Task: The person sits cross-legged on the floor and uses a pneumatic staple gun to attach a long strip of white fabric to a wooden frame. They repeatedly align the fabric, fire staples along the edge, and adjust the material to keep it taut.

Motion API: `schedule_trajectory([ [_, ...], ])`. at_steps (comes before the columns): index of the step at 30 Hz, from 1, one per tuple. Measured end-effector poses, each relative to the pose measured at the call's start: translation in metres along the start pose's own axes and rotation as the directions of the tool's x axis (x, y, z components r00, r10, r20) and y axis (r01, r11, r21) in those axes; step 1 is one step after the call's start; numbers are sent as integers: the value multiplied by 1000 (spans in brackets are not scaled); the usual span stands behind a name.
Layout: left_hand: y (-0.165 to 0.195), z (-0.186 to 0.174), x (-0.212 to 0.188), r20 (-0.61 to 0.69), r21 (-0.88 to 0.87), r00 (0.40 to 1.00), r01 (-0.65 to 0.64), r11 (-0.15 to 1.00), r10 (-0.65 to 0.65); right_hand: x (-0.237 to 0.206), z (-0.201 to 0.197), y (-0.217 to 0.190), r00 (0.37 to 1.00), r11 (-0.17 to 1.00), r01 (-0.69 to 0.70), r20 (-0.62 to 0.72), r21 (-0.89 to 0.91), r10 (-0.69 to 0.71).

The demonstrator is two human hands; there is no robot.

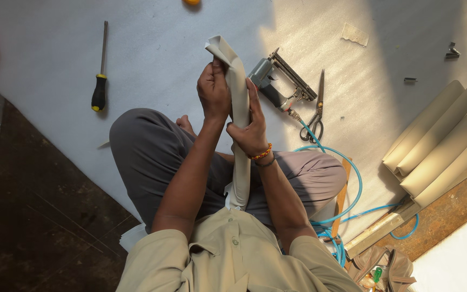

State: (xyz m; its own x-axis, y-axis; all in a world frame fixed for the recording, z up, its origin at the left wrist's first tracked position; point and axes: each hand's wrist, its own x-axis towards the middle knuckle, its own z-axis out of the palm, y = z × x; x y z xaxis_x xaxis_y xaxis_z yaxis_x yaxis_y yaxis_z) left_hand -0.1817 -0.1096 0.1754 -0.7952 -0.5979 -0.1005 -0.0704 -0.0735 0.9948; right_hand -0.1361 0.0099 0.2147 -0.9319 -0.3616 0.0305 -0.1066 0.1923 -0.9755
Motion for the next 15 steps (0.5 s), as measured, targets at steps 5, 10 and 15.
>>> schedule_trajectory([
  [5, -11, 16, -1, 131, -59, 990, 55, 997, -47, -4, -7, -2, 1000, 999, 0, -1, -52, 0],
  [10, -9, 29, -9, 234, -234, 972, 32, 972, 25, -3, -21, -6, 999, 989, 41, 0, -139, -42],
  [15, 11, 35, -16, 220, -56, 956, -186, 981, 193, -4, -31, -13, 1000, 923, -19, -11, -384, 16],
])
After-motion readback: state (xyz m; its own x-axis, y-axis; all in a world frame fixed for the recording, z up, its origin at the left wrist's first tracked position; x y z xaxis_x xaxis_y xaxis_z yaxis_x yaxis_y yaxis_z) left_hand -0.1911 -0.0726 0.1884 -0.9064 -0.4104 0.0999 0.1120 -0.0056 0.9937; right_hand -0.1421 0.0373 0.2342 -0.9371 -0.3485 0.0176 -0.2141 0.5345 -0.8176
